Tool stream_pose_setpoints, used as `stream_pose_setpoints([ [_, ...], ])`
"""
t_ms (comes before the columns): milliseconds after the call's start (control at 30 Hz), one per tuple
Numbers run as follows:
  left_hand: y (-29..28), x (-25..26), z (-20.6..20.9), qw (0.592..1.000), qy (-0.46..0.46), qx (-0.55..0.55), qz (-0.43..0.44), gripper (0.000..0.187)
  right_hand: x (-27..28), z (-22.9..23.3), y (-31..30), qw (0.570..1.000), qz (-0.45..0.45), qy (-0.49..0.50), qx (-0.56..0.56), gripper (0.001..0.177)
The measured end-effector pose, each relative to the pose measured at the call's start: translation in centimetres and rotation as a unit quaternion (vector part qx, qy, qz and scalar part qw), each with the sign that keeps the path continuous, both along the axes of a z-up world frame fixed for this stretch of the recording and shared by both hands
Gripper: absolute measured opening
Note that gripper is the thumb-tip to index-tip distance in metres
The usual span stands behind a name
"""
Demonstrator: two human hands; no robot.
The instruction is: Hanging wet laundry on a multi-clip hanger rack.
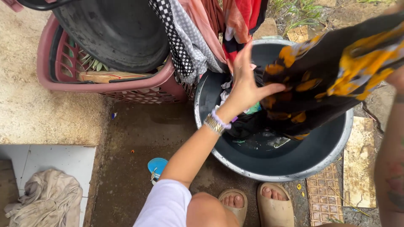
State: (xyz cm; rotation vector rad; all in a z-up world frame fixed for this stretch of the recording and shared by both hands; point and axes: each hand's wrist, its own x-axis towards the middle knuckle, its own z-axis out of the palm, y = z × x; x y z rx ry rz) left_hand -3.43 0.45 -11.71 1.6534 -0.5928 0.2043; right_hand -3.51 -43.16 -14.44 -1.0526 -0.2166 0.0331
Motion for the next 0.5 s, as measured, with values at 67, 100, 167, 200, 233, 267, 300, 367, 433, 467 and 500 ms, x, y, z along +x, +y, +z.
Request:
stream_pose_setpoints([
  [67, -0.2, 2.6, -0.2, 0.990, -0.110, 0.081, 0.024, 0.091, 1.3, -3.7, -2.7, 1.000, 0.003, 0.003, -0.012, 0.021],
  [100, -0.4, 4.1, -0.2, 0.961, -0.220, 0.158, 0.051, 0.068, 2.6, -5.5, -3.5, 1.000, 0.005, 0.003, -0.021, 0.021],
  [167, 0.8, 6.5, -1.7, 0.995, -0.070, -0.033, -0.060, 0.047, 2.8, -4.4, -3.0, 0.978, -0.018, 0.044, -0.201, 0.020],
  [200, 1.4, 7.6, -2.5, 0.957, 0.088, -0.219, -0.168, 0.027, 2.8, -4.0, -2.8, 0.923, -0.041, 0.085, -0.374, 0.022],
  [233, 2.2, 7.2, 0.3, 0.957, 0.087, -0.218, -0.168, 0.027, 2.8, -3.1, -1.6, 0.923, -0.041, 0.084, -0.373, 0.022],
  [267, 3.0, 6.7, 3.2, 0.925, 0.176, -0.270, -0.203, 0.022, 2.9, -2.1, -0.5, 0.836, -0.063, 0.121, -0.532, 0.027],
  [300, 3.8, 6.3, 6.1, 0.880, 0.261, -0.320, -0.233, 0.017, 3.2, -0.9, 0.5, 0.718, -0.082, 0.151, -0.675, 0.033],
  [367, 2.4, 5.0, 9.6, 0.976, 0.120, -0.132, -0.125, 0.015, -0.3, 9.5, 15.7, 0.709, -0.171, -0.137, -0.670, 0.055],
  [433, 0.5, 4.3, 11.5, 0.997, -0.026, 0.066, -0.005, 0.013, -5.2, 18.1, 23.6, 0.642, -0.236, -0.411, -0.602, 0.079],
  [467, 0.1, 4.4, 12.0, 0.993, -0.071, 0.095, 0.004, 0.016, -5.1, 18.5, 24.3, 0.565, -0.290, -0.369, -0.678, 0.066],
  [500, 0.8, 4.1, 12.4, 0.985, -0.115, 0.125, 0.012, 0.018, -5.0, 18.8, 25.0, 0.479, -0.341, -0.320, -0.743, 0.054],
])
